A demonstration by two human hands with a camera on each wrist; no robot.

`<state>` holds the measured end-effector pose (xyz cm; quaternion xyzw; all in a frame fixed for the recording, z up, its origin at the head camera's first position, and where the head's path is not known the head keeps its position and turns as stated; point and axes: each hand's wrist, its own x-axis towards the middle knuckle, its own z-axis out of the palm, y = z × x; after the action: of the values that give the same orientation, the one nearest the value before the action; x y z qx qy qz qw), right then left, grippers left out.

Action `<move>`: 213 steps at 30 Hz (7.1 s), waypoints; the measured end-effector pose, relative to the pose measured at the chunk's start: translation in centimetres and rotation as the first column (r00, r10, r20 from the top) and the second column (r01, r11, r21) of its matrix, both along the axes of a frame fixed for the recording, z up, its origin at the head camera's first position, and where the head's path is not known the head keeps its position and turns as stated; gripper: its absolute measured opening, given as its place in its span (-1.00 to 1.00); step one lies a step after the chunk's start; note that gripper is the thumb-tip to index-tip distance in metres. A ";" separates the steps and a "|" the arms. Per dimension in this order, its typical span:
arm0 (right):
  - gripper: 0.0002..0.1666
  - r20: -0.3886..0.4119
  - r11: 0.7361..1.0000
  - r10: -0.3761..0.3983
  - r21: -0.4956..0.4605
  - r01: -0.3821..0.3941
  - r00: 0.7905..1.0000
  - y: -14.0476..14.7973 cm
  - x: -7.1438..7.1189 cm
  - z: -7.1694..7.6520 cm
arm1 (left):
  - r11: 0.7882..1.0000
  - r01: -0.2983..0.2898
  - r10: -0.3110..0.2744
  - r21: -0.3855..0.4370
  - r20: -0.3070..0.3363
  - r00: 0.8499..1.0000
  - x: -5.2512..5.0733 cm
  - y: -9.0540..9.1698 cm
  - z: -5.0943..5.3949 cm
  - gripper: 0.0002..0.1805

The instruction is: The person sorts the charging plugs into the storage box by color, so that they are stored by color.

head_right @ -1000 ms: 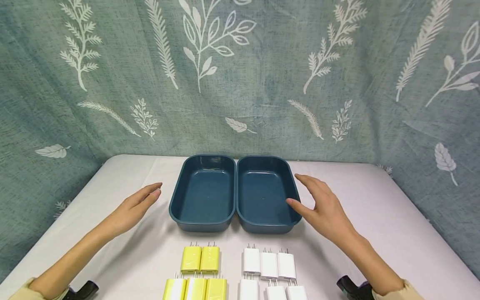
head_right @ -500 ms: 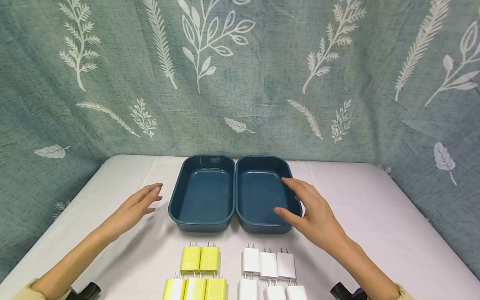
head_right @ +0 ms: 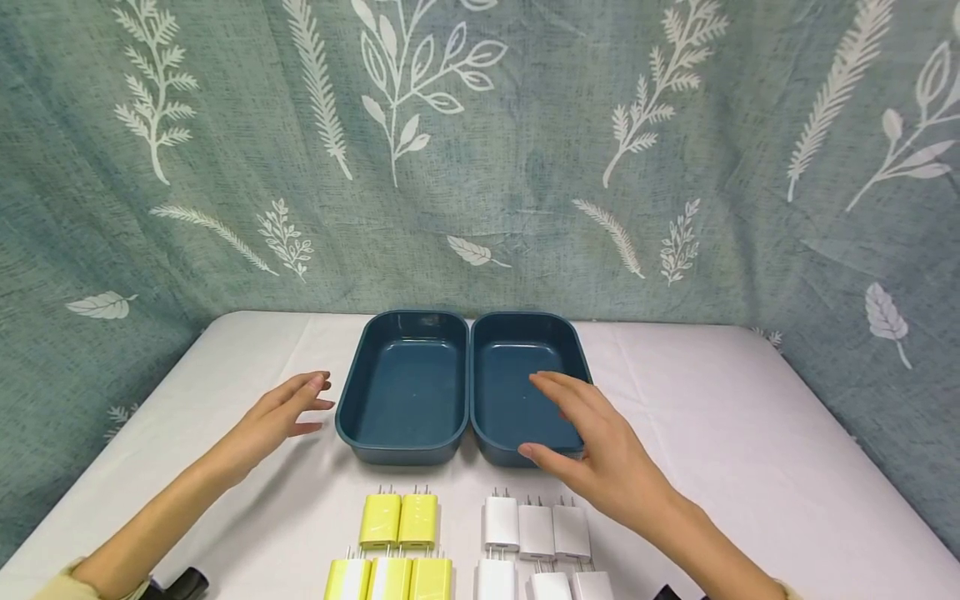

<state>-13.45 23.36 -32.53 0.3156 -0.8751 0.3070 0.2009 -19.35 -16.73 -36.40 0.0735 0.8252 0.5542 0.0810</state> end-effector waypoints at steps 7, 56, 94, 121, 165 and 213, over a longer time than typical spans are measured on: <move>-0.04 0.008 0.998 0.067 0.016 -0.067 0.998 -1.1 0.8 0.0 | 0.999 -0.011 0.010 0.048 0.026 1.000 0.0 0.3 0.0 -0.24; -0.24 0.141 0.928 0.344 0.096 -0.359 0.928 -7.0 3.0 -4.6 | 0.959 0.031 -0.087 0.282 0.188 0.978 -0.9 0.7 -1.3 -0.52; -0.42 0.328 0.925 0.207 0.242 -0.293 0.922 -8.1 1.3 -6.5 | 0.856 0.021 -0.198 0.516 0.291 0.936 -0.8 -0.4 -1.5 -0.38; -0.41 0.339 0.933 0.202 0.218 -0.286 0.919 -8.9 1.0 -6.6 | 0.863 0.122 -0.296 0.491 0.295 0.908 -1.7 -1.2 -2.2 -0.63; -0.39 0.356 0.918 0.384 -0.248 -0.310 0.852 -8.2 1.2 -5.6 | 0.850 0.085 -0.287 0.520 0.321 0.903 -1.6 -1.1 -2.1 -0.56; -0.43 0.416 0.945 0.268 -0.290 -0.152 0.869 -10.1 -3.2 -2.5 | 0.858 0.096 -0.277 0.505 0.296 0.914 -1.8 -1.1 -2.0 -0.61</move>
<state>-16.63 13.29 -35.01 0.3023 -0.8123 0.4988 -0.0042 -21.16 -17.80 -38.36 0.0700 0.6217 0.7342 0.2636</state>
